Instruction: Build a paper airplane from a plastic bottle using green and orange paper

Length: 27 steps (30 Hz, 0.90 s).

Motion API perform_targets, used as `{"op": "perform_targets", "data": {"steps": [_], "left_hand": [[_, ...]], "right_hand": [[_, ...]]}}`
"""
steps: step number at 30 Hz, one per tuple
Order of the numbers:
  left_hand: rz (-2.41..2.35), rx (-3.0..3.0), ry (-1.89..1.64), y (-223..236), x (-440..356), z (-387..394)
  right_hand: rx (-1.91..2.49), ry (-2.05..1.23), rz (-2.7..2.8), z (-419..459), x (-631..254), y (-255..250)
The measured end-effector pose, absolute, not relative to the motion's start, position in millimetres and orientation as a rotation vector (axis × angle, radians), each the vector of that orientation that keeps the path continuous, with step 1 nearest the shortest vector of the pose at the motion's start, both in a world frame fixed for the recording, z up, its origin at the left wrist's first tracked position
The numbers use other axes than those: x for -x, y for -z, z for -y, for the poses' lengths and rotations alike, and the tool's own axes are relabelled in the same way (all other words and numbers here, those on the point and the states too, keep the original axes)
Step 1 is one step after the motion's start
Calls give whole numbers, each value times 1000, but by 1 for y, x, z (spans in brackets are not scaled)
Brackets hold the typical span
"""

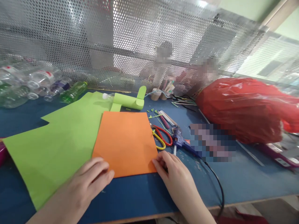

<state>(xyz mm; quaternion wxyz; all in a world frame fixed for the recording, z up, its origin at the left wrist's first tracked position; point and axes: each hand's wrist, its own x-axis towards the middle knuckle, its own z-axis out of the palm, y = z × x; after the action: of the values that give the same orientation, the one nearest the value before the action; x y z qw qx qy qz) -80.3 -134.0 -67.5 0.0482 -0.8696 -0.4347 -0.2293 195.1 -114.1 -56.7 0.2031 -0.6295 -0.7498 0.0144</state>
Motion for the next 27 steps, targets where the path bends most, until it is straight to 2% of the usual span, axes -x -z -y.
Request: {"op": "perform_targets", "data": {"steps": [7, 15, 21, 27], "left_hand": [[1005, 2644, 769, 67, 82, 142], [1027, 2527, 619, 64, 67, 147], [1107, 2502, 609, 69, 64, 152], [1149, 2543, 647, 74, 68, 151]], "right_hand": [[1753, -78, 2095, 115, -195, 55], [1735, -119, 2069, 115, -196, 53], [1370, 343, 2094, 140, -177, 43], [1121, 212, 2321, 155, -143, 56]]}}
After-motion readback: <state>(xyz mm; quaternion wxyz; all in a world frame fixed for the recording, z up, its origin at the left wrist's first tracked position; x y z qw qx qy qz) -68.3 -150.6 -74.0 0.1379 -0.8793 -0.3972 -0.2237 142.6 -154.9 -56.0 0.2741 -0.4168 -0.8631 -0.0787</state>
